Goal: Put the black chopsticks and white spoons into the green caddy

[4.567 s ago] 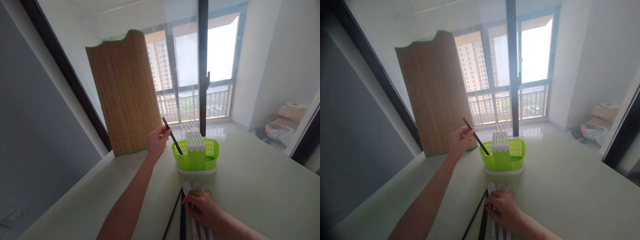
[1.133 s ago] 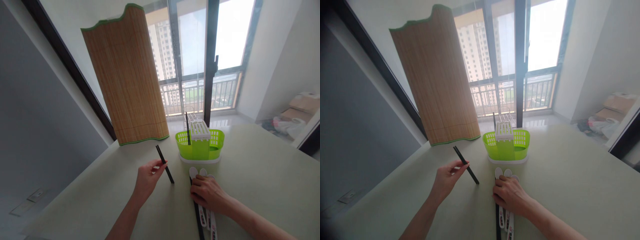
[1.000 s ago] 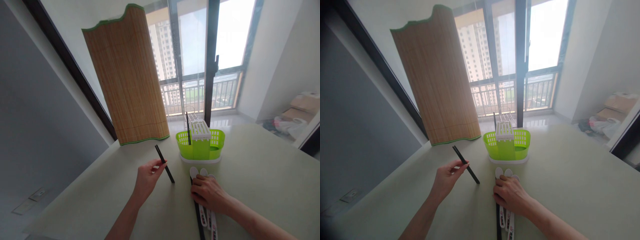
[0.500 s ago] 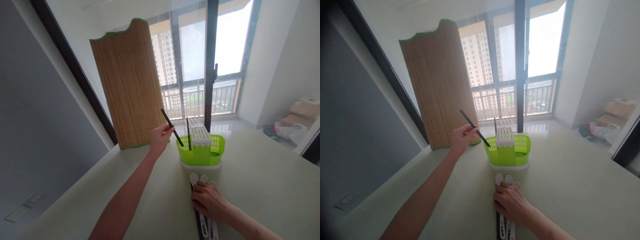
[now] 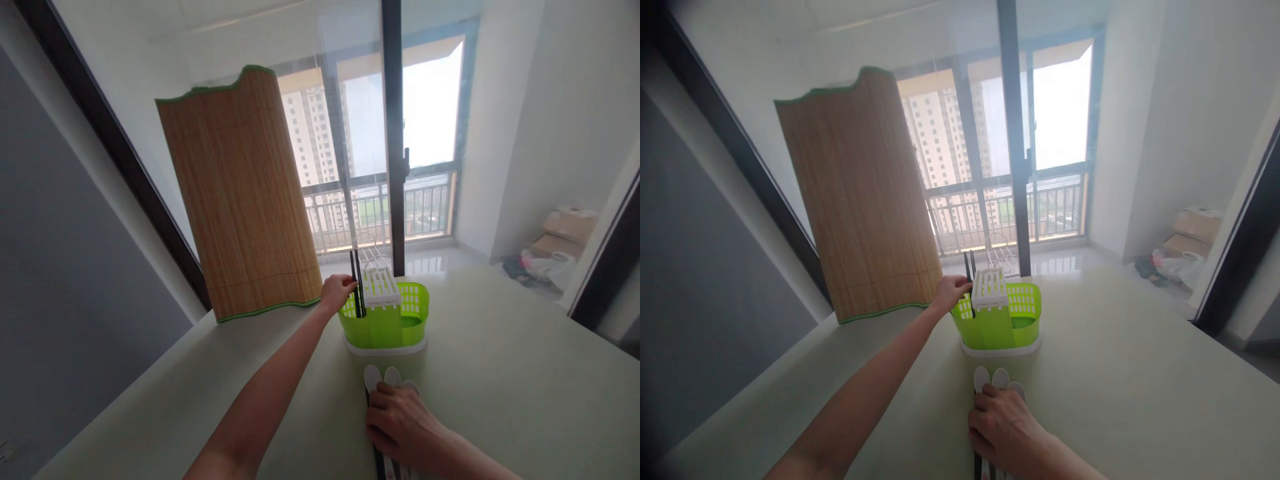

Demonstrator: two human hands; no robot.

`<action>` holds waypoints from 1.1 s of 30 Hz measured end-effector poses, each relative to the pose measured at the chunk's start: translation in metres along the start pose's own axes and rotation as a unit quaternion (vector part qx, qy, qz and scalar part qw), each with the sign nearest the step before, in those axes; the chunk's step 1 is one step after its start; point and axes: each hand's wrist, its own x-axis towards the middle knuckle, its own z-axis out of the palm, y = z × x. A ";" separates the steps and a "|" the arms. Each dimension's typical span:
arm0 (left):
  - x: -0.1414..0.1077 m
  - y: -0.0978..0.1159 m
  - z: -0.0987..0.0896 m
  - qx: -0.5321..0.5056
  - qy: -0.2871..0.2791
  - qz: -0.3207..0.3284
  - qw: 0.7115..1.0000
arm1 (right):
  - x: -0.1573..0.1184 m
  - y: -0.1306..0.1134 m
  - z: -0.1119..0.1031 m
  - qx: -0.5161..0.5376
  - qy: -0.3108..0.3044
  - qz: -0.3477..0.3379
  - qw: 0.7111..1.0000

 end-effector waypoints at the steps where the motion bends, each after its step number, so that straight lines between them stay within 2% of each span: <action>1: 0.001 0.001 0.001 0.007 0.000 -0.002 1.000 | 0.000 0.000 0.000 -0.001 -0.001 0.001 1.000; 6: 0.003 0.008 -0.001 0.033 0.010 -0.004 0.999 | 0.001 0.000 -0.001 -0.003 -0.001 0.005 1.000; 10: -0.009 0.015 -0.009 0.037 0.052 0.004 0.998 | 0.001 0.000 -0.001 0.001 0.004 -0.001 1.000; 13: -0.036 0.018 -0.015 0.034 0.101 0.012 0.994 | 0.000 0.000 -0.002 0.001 0.007 -0.002 1.000; 16: -0.076 0.014 -0.017 0.009 0.151 0.019 0.988 | 0.000 0.000 -0.004 0.008 0.012 0.000 1.000; 18: -0.107 0.007 -0.014 -0.016 0.155 0.001 0.988 | 0.000 0.000 -0.006 0.016 0.016 -0.001 1.000; 20: -0.136 -0.002 -0.011 -0.032 0.109 -0.027 0.993 | -0.001 0.000 -0.007 0.027 0.019 -0.004 0.999; 22: -0.160 -0.009 -0.010 -0.023 0.028 -0.048 0.998 | -0.002 0.000 -0.008 0.037 0.023 -0.005 0.999; 24: -0.177 -0.014 -0.009 0.021 -0.061 -0.058 0.996 | -0.002 -0.001 -0.010 0.048 0.021 -0.011 0.999; 26: -0.189 -0.015 -0.009 0.089 -0.122 -0.064 0.987 | -0.003 -0.002 -0.012 0.056 0.017 -0.022 0.998; 30: -0.199 -0.005 -0.005 0.203 -0.192 -0.081 0.957 | -0.004 -0.002 -0.015 0.061 0.015 -0.034 0.997; 33: -0.202 0.004 0.000 0.244 -0.220 -0.085 0.941 | -0.004 -0.001 -0.016 0.054 0.018 -0.037 0.998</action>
